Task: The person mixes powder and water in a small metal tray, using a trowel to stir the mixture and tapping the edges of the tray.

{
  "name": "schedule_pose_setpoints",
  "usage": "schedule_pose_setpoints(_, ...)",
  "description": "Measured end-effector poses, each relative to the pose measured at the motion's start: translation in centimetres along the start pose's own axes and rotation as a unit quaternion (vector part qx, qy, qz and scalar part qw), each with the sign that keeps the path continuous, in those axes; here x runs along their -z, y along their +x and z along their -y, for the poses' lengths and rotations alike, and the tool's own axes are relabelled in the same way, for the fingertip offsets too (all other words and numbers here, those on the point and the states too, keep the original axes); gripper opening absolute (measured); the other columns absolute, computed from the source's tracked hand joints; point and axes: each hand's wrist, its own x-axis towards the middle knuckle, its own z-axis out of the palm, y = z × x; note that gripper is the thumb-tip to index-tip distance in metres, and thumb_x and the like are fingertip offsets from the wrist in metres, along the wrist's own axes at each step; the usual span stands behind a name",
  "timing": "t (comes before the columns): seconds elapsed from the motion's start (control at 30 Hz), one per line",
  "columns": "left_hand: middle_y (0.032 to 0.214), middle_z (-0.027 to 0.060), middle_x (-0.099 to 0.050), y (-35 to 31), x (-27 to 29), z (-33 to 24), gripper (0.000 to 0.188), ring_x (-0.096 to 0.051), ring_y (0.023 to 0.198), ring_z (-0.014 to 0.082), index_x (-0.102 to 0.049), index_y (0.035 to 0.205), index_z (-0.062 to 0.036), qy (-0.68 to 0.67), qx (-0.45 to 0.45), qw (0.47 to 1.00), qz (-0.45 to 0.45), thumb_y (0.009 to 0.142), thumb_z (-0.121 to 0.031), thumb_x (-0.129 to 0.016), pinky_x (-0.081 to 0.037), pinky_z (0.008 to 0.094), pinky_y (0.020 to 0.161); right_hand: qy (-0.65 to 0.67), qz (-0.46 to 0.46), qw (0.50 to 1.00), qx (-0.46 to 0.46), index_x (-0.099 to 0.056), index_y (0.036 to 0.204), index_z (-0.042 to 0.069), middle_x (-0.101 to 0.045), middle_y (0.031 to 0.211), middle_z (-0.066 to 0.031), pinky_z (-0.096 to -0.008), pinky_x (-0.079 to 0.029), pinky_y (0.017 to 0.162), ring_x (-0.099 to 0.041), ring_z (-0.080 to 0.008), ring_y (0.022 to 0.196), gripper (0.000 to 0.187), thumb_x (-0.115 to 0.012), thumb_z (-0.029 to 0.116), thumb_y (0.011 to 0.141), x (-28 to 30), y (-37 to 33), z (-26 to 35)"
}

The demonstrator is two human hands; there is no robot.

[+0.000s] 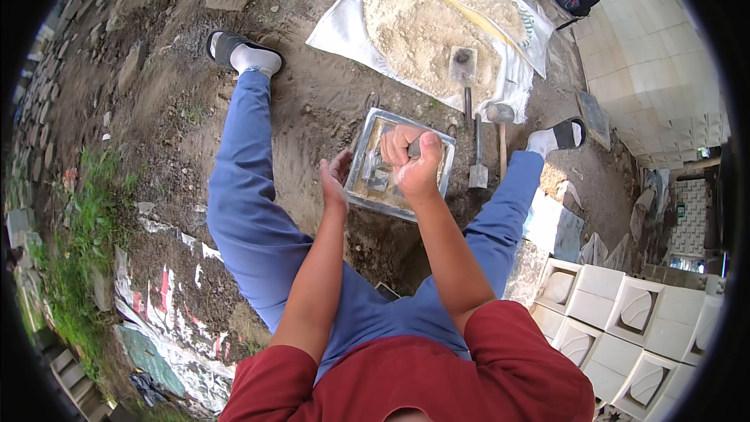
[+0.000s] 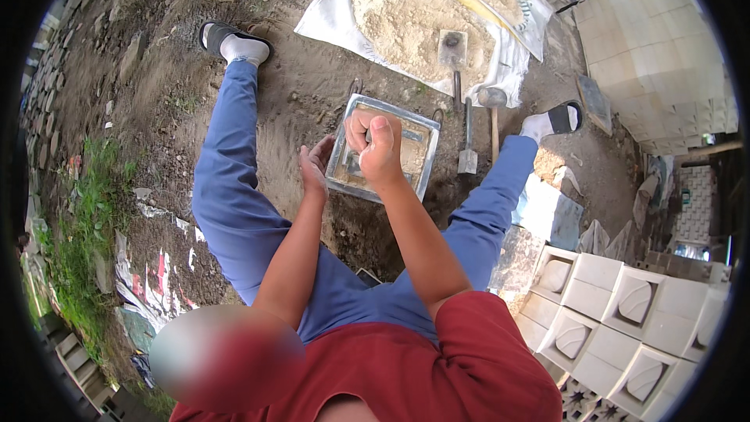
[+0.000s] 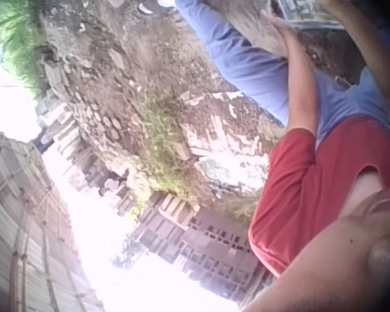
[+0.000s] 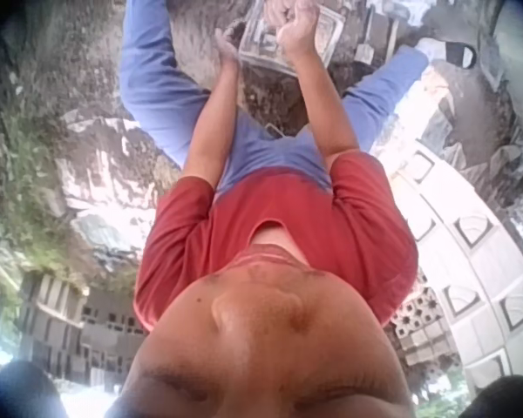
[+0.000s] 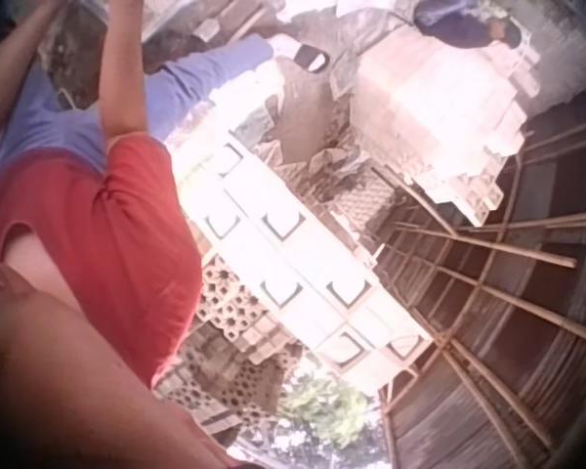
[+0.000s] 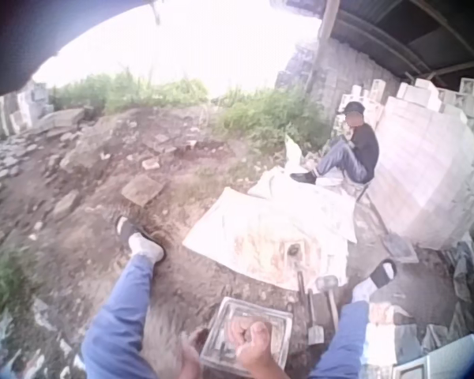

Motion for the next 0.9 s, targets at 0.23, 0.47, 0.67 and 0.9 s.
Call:
schedule_pose_setpoints(0.23,0.150,0.0162,-0.053,-0.2,-0.9,-0.2,0.080,-0.051,0.137,0.0260,-0.045,0.150,0.0080,0.042,-0.006,0.990,0.138,0.109,-0.056,-0.021,-0.033,0.0368,0.119,0.113,-0.014,0.994,0.004,-0.034,0.056,0.012,-0.030,0.049,0.0010,-0.0303,-0.021,0.046,-0.026,-0.0135,0.045,0.070,-0.036,0.068,0.097,1.3,0.9,0.8)
schedule_pose_setpoints(0.47,0.153,0.0153,-0.049,-1.1,-1.8,-0.7,0.075,-0.046,0.141,0.0248,-0.044,0.152,0.0061,0.098,-0.042,0.983,0.152,0.111,-0.052,-0.019,-0.029,0.0347,0.120,0.078,-0.026,0.996,0.023,-0.033,0.057,0.011,-0.029,0.050,0.0006,-0.0316,-0.021,0.047,-0.025,-0.0140,0.046,0.072,-0.035,0.072,0.097,2.2,1.7,1.0)
schedule_pose_setpoints(0.67,0.159,0.0154,-0.042,-1.1,-1.6,-1.6,0.073,-0.038,0.148,0.0257,-0.037,0.157,0.0029,0.263,-0.114,0.946,0.151,0.111,-0.050,-0.016,-0.021,0.0336,0.123,0.071,-0.012,0.997,0.019,-0.033,0.057,0.011,-0.030,0.051,-0.0004,-0.0321,-0.021,0.046,-0.026,-0.0145,0.046,0.071,-0.038,0.069,0.096,2.5,3.1,2.1)
schedule_pose_setpoints(0.9,0.156,0.0162,-0.048,-1.0,-2.1,-1.3,0.066,-0.041,0.147,0.0275,-0.047,0.151,0.0008,0.322,-0.132,0.931,0.111,0.112,-0.044,-0.018,-0.026,0.0349,0.121,0.054,-0.046,0.997,0.010,-0.028,0.057,0.008,-0.030,0.051,-0.0007,-0.0304,-0.020,0.046,-0.028,-0.0124,0.046,0.074,-0.040,0.067,0.100,3.0,3.6,-0.9)
